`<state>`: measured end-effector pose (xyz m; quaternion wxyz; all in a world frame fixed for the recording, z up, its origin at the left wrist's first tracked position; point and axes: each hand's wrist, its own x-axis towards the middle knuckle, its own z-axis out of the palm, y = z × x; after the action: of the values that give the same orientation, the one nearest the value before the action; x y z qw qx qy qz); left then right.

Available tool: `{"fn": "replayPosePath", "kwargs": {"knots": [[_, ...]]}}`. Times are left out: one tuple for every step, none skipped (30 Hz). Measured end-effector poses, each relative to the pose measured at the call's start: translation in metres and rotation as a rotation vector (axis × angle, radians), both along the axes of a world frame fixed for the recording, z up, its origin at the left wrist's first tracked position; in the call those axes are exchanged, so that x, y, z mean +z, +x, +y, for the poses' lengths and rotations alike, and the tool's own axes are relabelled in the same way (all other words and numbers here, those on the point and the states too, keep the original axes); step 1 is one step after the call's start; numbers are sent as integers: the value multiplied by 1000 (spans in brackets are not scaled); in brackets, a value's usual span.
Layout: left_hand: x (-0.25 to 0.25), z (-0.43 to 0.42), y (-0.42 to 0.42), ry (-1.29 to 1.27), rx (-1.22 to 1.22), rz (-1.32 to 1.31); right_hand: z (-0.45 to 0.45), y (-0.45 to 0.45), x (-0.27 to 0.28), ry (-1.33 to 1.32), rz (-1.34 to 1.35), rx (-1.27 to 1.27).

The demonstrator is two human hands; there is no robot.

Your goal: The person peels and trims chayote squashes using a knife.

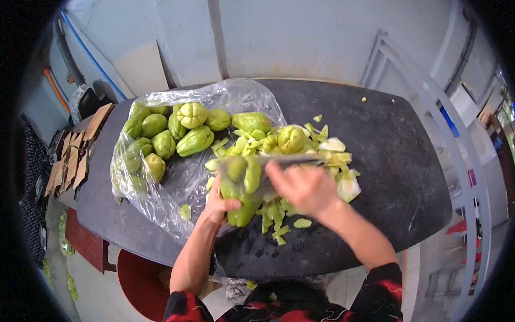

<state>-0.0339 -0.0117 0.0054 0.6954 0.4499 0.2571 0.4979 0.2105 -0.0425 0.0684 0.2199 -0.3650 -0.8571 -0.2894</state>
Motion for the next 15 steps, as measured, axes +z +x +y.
{"fn": "replayPosePath", "kwargs": {"knots": [[-1,-2,-1,-25,-23,-8,9,16,-9,-78,89,-109],[2,2,-1,-29,-39,-24,19,27,-11,-135,169,-210],[5,6,-2,-10,-35,-32,20,28,-6,-117,163,-205],[5,8,-2,-11,-31,-63,16,27,-3,-110,213,-164],[3,5,-1,-27,-28,-90,8,27,-2,-119,265,-125],[2,2,-1,-42,-31,-86,1,24,-3,-133,269,-131],[3,2,-1,-59,-11,-69,-3,17,-1,-139,260,-94],[5,4,0,-68,12,-55,-4,12,1,-138,247,-53],[4,5,-1,-30,-5,-74,-5,8,-1,-126,215,-13],[5,5,0,-29,-1,-73,-10,1,0,-126,215,-9],[8,4,3,-134,41,-75,-17,-7,3,-121,190,65],[11,3,4,-242,80,-75,-24,-15,6,-118,167,134],[5,4,2,-114,28,-98,-28,-22,10,-103,144,172],[3,6,7,-32,98,-42,-31,-28,13,-87,121,206],[-3,9,7,3,118,-72,-32,-33,14,-57,123,240]]}}
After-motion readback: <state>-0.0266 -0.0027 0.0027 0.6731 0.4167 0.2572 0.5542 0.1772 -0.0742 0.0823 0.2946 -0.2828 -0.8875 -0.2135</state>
